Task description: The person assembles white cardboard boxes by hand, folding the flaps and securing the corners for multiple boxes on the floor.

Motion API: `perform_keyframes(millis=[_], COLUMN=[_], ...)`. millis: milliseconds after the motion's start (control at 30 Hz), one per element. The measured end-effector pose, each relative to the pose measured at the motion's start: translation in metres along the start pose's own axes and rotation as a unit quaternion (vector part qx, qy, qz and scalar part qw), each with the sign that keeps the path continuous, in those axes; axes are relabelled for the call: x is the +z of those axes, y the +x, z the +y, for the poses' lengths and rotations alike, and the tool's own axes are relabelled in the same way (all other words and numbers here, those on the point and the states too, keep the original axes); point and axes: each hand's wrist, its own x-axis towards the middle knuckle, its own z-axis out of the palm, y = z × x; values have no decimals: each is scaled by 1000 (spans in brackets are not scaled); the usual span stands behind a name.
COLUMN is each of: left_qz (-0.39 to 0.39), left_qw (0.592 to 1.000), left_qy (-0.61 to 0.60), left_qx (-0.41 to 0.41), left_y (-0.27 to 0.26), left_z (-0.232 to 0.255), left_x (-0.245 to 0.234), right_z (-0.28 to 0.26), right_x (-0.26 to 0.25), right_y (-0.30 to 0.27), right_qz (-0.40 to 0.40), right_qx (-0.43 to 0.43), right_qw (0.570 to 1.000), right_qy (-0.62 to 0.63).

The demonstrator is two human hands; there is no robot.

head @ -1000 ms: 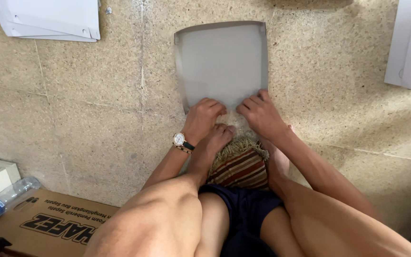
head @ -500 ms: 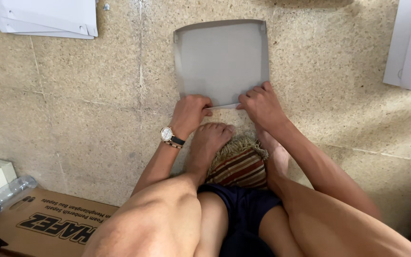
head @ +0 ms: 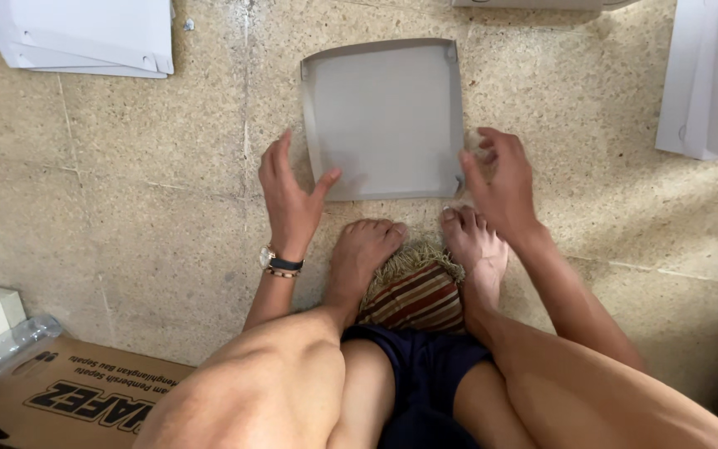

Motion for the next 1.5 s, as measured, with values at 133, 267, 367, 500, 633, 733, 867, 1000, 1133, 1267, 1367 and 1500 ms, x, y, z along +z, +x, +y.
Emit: perform_keyframes(millis=[133,267,367,500,633,733,867,1000,1133,1267,1367,1500], left_qz=[-98,-122,-121,-159,-158,-165,-109,-93,-1,-63,-99,-86], left_qw=[981,989,992,979,966,931,935,887,859,891,903,930], left_qy=[-99,-60,-42,-116,-206,-310,-25,194,238,170,151,142], left_qx=[-134,-49,-22,-46,17,95,337,408,454,416,391,328], left_y=[-3,-13,-16,-20,-4,36,97,144,147,106,67,22], left_z=[-10,-11,-20,-11,-5,12,64,78,74,49,31,15], left_x=[15,33,32,22,29,42,62,119,124,96,66,37], right_z=[12,0,-1,3,0,3,-5,-35,-60,-51,-43,13], right_x=[8,14,8,-9,-47,-85,-139,-163,-168,-161,-144,-104], right_y=[2,-4,-11,-28,-34,-41,-53,-56,-54,-59,-56,-52], right_qz=[-51,-55,-21,-2,25,134,158,213,241,334,402,456], right_qx=[61,48,75,161,164,178,133,114,68,-37,-115,-209], right_qw=[996,995,977,887,897,860,822,807,834,914,908,862], right_qy=[48,72,197,433,410,459,531,538,492,225,7,-70])
